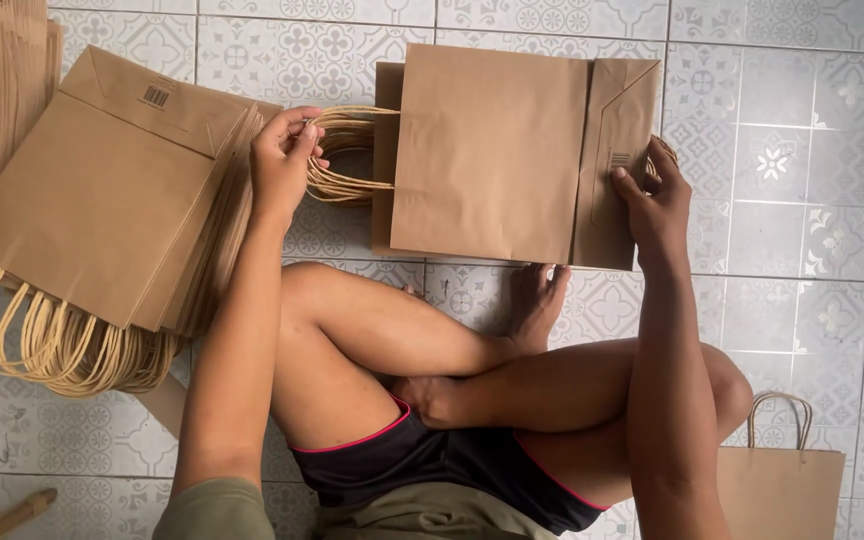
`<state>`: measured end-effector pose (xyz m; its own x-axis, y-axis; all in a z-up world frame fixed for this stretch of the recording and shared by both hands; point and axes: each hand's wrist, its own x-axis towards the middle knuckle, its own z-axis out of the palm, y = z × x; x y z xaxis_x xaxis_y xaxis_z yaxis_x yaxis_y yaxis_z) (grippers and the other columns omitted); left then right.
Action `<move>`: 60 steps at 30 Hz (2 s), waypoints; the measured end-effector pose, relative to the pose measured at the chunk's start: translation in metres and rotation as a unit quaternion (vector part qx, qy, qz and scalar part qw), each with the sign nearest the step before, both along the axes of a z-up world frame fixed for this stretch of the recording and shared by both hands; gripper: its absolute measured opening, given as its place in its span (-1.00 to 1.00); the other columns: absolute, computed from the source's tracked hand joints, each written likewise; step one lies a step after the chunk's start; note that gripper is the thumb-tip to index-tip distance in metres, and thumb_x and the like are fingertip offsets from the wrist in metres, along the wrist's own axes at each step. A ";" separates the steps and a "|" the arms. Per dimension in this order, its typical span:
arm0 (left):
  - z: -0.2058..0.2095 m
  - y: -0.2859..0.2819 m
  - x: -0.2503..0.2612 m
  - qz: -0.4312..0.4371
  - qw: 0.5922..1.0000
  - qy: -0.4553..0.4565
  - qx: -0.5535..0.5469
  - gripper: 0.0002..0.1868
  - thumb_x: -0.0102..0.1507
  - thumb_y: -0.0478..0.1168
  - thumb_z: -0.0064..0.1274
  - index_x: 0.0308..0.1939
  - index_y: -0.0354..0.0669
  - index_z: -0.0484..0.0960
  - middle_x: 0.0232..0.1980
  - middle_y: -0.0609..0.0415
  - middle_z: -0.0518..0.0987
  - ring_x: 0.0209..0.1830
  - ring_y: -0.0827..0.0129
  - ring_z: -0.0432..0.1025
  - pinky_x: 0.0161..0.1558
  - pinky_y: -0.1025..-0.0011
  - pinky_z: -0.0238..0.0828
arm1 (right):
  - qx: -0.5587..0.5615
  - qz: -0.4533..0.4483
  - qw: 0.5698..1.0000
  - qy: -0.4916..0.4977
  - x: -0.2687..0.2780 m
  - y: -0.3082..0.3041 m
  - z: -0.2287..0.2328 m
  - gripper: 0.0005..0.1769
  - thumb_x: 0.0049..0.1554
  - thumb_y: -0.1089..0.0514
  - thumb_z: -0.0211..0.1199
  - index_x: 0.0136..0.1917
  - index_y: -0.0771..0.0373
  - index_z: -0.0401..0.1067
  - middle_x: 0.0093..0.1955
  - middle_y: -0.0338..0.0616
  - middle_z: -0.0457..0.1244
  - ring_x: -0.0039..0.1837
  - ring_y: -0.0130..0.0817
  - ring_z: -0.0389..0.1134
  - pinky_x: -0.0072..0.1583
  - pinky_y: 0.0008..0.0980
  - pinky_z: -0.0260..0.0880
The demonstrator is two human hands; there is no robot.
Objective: Unfolding and shaping flat paper bags into their usable form and stacking them.
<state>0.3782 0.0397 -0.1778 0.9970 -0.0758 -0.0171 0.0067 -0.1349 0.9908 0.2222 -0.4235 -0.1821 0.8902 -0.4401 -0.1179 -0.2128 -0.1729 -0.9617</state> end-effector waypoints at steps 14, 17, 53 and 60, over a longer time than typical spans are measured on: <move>0.015 0.012 -0.008 0.048 0.928 -0.210 0.304 -0.83 0.34 -0.37 0.12 -0.09 -0.06 0.78 -0.31 0.00 0.56 -0.27 0.05 0.57 -0.15 0.23 0.50 | 0.009 0.016 1.000 -0.006 0.004 0.002 -0.014 -0.29 0.34 0.23 0.40 0.62 0.15 0.12 0.15 0.37 0.32 0.11 0.10 0.44 0.04 0.04 0.57; 0.013 0.012 -0.006 0.057 0.927 -0.214 0.302 -0.84 0.34 -0.36 0.13 -0.09 -0.04 0.77 -0.29 0.01 0.59 -0.24 0.04 0.57 -0.13 0.22 0.49 | -0.004 0.015 1.000 -0.017 0.003 0.011 -0.006 -0.28 0.32 0.26 0.42 0.60 0.22 0.13 0.16 0.44 0.30 0.13 0.18 0.44 0.04 0.07 0.57; 0.010 0.010 -0.008 0.043 0.893 -0.114 0.433 -0.69 0.22 -0.40 0.04 -0.04 0.09 0.65 -0.18 0.14 0.44 -0.29 0.29 0.40 -0.33 0.29 0.40 | -0.306 0.043 0.951 0.013 0.013 0.047 0.003 -0.30 0.17 0.29 0.46 0.49 0.46 0.27 0.11 0.22 0.27 -0.06 -0.10 0.37 -0.03 -0.27 0.48; 0.003 0.010 -0.010 0.072 0.901 -0.112 0.413 -0.77 0.22 -0.29 0.08 -0.09 0.14 0.60 -0.21 0.12 0.41 -0.15 0.01 0.52 -0.13 0.06 0.48 | -0.310 0.022 0.950 -0.018 0.011 0.036 -0.030 -0.26 0.19 0.08 0.53 0.50 0.36 0.31 0.05 0.22 0.23 -0.03 0.16 0.41 -0.01 -0.06 0.47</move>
